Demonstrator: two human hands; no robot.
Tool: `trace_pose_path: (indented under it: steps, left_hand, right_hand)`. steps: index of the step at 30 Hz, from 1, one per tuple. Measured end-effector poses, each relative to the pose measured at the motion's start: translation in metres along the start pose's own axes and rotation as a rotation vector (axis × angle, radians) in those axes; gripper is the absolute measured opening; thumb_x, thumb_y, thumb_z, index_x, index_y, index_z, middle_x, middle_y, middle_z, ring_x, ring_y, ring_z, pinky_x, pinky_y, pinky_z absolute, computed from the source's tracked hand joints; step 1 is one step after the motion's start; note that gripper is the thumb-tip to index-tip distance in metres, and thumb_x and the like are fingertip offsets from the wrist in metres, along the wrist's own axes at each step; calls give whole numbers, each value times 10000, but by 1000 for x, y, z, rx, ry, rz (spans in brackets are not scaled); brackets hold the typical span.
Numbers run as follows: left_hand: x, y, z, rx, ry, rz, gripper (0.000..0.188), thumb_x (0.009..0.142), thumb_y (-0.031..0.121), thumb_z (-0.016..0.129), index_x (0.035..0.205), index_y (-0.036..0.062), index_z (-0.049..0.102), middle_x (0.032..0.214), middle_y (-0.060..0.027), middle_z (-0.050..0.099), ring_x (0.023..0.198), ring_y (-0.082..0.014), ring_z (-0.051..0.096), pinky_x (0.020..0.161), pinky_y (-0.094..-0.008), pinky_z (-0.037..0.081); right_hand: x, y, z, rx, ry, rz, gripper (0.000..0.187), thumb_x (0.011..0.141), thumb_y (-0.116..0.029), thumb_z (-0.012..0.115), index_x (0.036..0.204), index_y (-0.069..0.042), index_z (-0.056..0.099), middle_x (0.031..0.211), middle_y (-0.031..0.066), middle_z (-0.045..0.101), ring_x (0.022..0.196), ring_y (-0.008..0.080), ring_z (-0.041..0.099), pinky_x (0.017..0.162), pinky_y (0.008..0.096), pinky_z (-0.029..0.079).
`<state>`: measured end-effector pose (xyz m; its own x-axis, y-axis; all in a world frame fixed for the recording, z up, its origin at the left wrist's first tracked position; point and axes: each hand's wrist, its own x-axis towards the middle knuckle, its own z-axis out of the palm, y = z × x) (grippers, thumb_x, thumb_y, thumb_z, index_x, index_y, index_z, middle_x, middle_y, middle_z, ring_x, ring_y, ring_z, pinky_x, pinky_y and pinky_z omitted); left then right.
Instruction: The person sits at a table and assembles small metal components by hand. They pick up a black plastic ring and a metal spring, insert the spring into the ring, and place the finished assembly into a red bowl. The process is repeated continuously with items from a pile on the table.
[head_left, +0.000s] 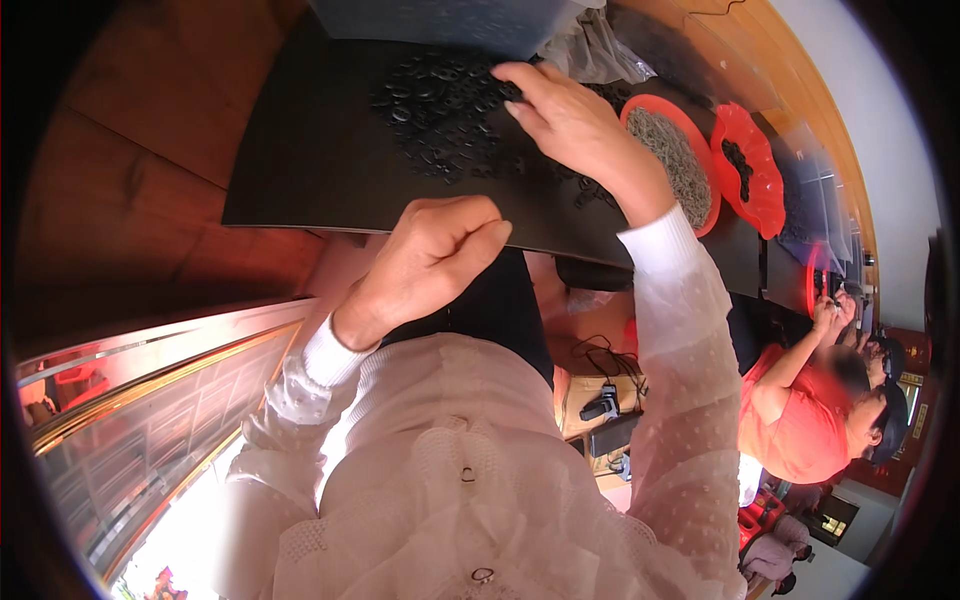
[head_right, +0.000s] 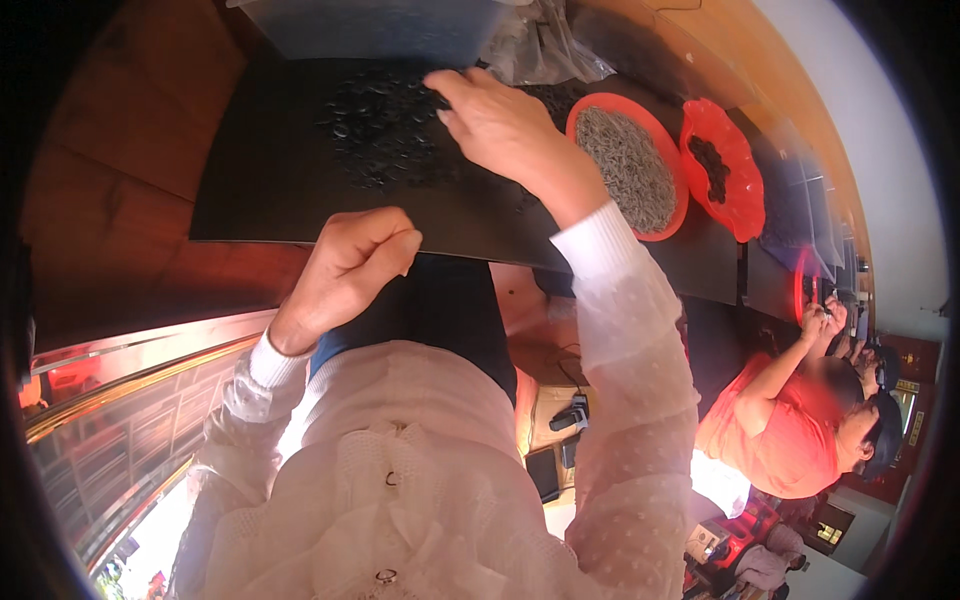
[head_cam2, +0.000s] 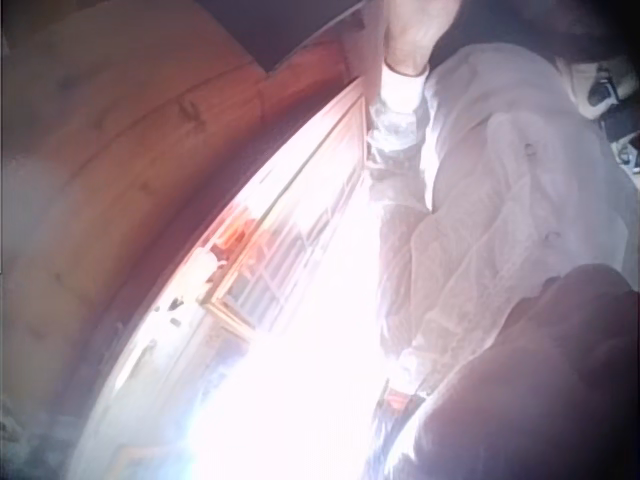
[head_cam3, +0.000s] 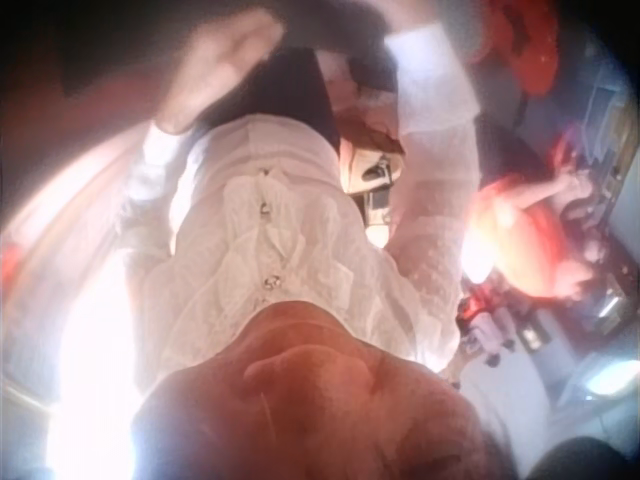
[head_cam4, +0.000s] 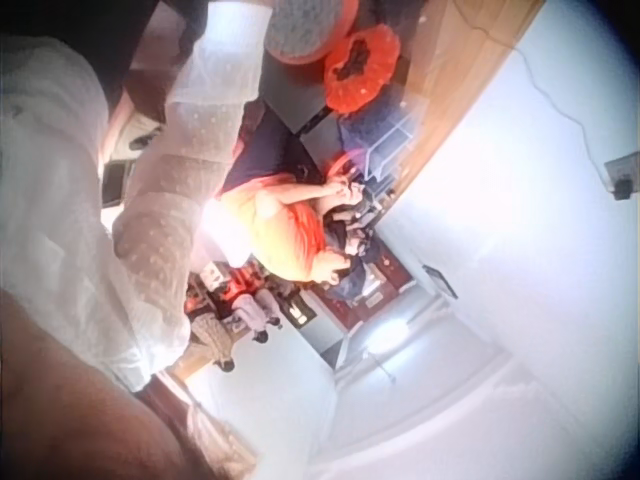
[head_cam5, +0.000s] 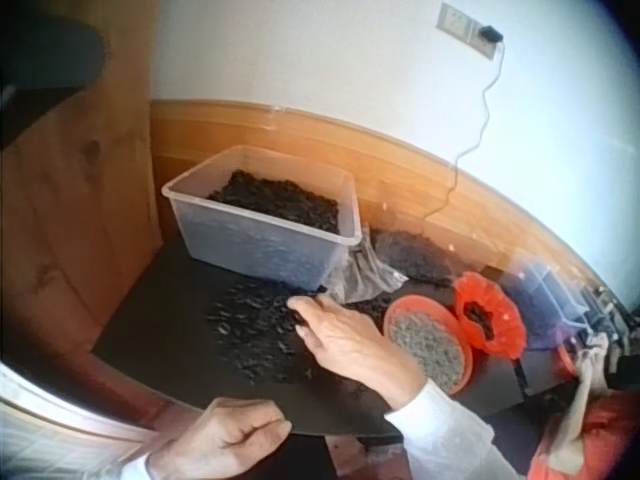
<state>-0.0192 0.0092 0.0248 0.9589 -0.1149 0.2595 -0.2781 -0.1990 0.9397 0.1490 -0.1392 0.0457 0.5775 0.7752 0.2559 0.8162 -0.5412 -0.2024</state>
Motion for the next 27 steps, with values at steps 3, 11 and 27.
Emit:
trace_pose_path:
  steps: [3, 11, 27]
  left_hand:
    - [14, 0, 3, 48, -10, 89, 208, 883, 37, 559, 690, -9, 498, 583, -58, 457, 508, -116, 420, 481, -299, 339]
    - [24, -27, 20, 60, -7, 162, 208, 836, 30, 596, 668, -2, 478, 574, -114, 429, 476, -221, 416, 466, -351, 341]
    - [21, -29, 16, 89, -4, 205, 190, 795, 21, 617, 665, 15, 479, 593, -115, 456, 504, -288, 474, 464, -369, 360]
  right_hand:
    - [30, -14, 8, -57, -99, -33, 369, 909, -169, 536, 1273, -166, 476, 1048, 135, 546, 902, 339, 602, 753, 430, 474]
    - [21, 1, 4, -137, -215, -33, 345, 884, -141, 527, 1229, -156, 516, 1061, 134, 554, 876, 337, 629, 722, 452, 494]
    - [-26, 23, -15, -8, -126, 38, 145, 872, -119, 580, 1011, -81, 561, 962, 97, 560, 818, 341, 595, 658, 432, 471]
